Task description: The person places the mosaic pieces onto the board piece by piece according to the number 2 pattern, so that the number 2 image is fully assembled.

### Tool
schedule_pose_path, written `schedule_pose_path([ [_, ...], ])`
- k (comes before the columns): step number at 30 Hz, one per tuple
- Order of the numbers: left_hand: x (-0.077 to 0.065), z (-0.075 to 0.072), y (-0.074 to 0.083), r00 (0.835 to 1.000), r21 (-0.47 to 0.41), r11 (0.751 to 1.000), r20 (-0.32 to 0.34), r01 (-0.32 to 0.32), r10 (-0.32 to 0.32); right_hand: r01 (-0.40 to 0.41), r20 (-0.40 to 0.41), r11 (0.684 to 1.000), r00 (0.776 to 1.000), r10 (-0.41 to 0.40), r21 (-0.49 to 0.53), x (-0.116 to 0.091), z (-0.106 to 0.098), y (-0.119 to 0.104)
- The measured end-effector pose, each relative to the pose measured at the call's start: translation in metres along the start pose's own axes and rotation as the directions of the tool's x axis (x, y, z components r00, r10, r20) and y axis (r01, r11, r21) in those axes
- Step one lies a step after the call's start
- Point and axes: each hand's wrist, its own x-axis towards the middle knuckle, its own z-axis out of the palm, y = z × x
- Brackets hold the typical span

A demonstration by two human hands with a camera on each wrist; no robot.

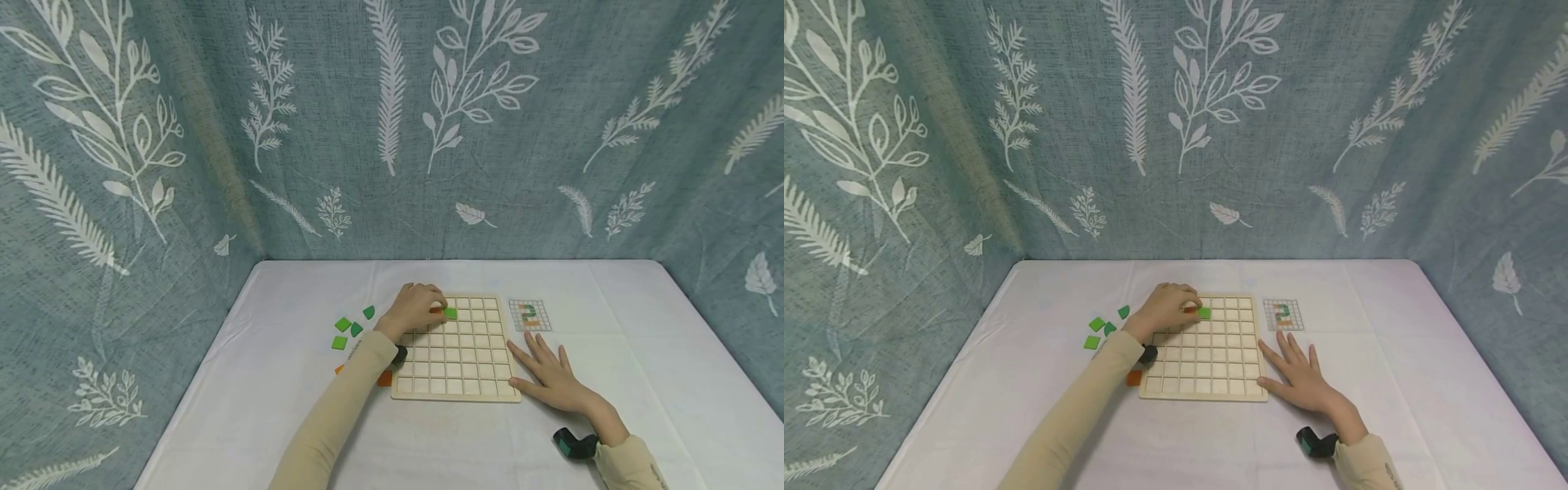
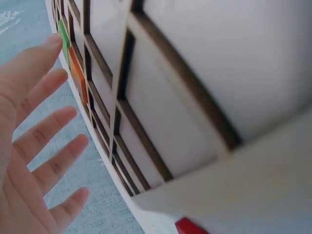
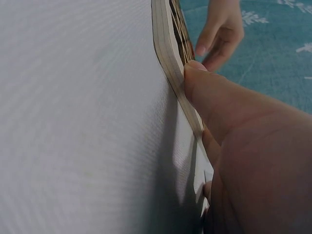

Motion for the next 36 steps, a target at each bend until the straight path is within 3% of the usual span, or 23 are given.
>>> schedule_pose_path([
  [6,-0.005,-0.002,-0.006,1.000,-0.007,1.000,-0.027,0.005,-0.005,0.003,-0.001,1.000,1.000,-0.003,-0.011,0.000,0.000,0.000],
  [15,-0.013,-0.013,-0.009,0.999,-0.044,0.998,0.002,0.039,-0.039,0.007,0.004,1.000,1.000,-0.007,-0.004,0.000,0.001,0.001],
  [23,-0.018,-0.014,-0.021,1.000,-0.026,0.999,-0.004,0.028,-0.028,0.004,-0.001,1.000,1.000,-0.004,-0.007,0.001,0.002,0.003],
  [36,-0.037,-0.023,-0.037,0.996,-0.045,0.995,0.012,0.090,-0.089,0.006,-0.008,1.000,1.000,-0.006,-0.013,0.000,0.002,0.002],
])
